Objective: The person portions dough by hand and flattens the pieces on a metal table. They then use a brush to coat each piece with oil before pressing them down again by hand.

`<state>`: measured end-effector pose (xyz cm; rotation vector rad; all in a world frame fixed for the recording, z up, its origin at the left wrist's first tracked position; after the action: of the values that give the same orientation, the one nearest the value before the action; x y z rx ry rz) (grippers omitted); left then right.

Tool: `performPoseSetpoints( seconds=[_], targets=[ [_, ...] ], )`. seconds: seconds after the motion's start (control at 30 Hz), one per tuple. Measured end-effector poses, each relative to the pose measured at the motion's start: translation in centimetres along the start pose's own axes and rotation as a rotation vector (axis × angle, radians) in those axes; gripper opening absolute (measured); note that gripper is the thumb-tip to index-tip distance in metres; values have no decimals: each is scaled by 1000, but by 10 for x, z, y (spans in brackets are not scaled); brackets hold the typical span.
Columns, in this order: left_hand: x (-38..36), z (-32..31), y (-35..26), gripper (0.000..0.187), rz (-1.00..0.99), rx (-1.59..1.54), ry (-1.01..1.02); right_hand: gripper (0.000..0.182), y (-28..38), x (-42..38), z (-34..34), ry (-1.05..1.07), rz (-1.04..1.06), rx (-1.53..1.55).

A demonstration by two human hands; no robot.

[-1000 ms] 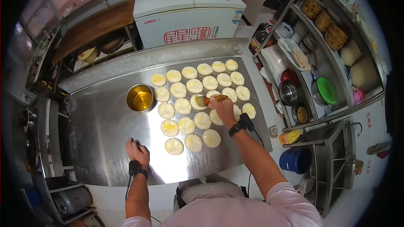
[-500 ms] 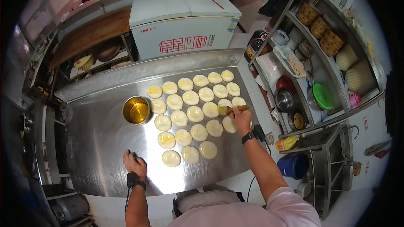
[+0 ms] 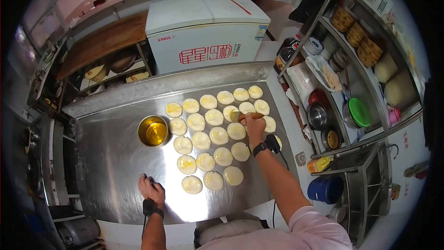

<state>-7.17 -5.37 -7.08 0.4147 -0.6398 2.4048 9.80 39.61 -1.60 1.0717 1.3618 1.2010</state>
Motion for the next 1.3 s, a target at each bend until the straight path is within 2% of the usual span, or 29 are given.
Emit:
performPoseSetpoints(
  seconds=[0.07,0.13,0.2,0.23,0.33,0.37,0.4,0.47,0.6,0.67,0.8,0.87,0.9,1.0,1.13,1.2,1.27,1.3],
  targets=[
    [-2,3,0,25,-5,5,4,15,2,-23,-25,160,18,165],
    [2,3,-2,25,-35,-4,6,15,-15,-31,-50,276,90,-40],
    [0,2,-1,25,42,-5,34,16,-24,-38,-51,211,35,-57],
    [-1,1,1,24,35,-6,37,17,-19,-38,-46,194,-45,180],
    [-1,0,2,24,21,-1,29,13,-19,-3,-10,117,75,14],
    [0,0,1,23,19,8,28,12,6,-2,-3,43,-37,131],
    [-1,1,0,23,15,10,28,12,6,13,4,41,-39,134],
    [0,3,-1,24,12,33,30,24,-8,46,27,-20,32,149],
    [-3,1,1,24,18,14,38,22,0,60,65,-150,25,93],
    [-3,-4,5,25,24,14,13,22,5,62,74,-234,23,185],
    [-5,-2,9,25,32,10,70,19,6,82,73,-180,113,261],
    [-2,1,6,25,9,44,61,17,6,93,81,-182,89,145],
    [-1,1,4,25,7,43,70,19,6,93,90,-262,44,112],
    [-3,0,4,27,50,-1,105,21,11,76,117,-299,66,158],
    [-3,-3,9,28,25,2,72,21,18,24,133,-231,145,-2],
    [-3,-1,9,28,21,3,72,18,-1,10,153,-192,136,60],
    [-3,-1,6,28,38,-3,72,14,4,1,163,-254,72,242],
    [-3,-2,6,28,41,-2,69,11,6,-1,169,-293,71,166]
  ],
)
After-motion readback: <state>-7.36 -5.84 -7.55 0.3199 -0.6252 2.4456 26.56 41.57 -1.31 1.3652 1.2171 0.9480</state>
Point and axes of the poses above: each hand's wrist, its own x-axis towards the middle knuckle, its own z-axis out of the back of the hand, y = z × x, the point moved 1 cm from there along x, towards the middle knuckle
